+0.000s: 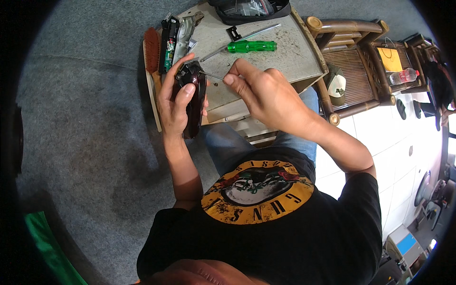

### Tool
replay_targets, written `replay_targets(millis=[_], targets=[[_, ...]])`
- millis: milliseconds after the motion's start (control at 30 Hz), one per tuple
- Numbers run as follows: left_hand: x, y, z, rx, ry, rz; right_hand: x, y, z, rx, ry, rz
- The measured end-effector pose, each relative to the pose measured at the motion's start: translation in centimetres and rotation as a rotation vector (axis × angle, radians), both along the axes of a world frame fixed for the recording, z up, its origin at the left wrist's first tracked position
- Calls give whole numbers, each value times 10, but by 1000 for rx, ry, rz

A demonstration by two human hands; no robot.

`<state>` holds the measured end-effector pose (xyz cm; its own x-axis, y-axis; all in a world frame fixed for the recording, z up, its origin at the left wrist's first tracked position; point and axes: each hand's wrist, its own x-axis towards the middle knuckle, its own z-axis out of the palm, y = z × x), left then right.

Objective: The person disassembles and reassembles hair clippers using a screwdriver, handling various internal components and screws.

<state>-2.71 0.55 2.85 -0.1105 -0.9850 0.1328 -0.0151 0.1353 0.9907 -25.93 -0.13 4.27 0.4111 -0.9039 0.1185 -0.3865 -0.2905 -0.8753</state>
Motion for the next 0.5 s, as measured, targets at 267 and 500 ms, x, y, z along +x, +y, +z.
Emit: replay_targets(millis=[267, 500], targets=[[-4, 0, 4, 27, -24, 31, 3, -5, -12, -225, -64, -39], [-4, 0, 5, 10, -21, 43, -2, -5, -5, -844, 263, -124]])
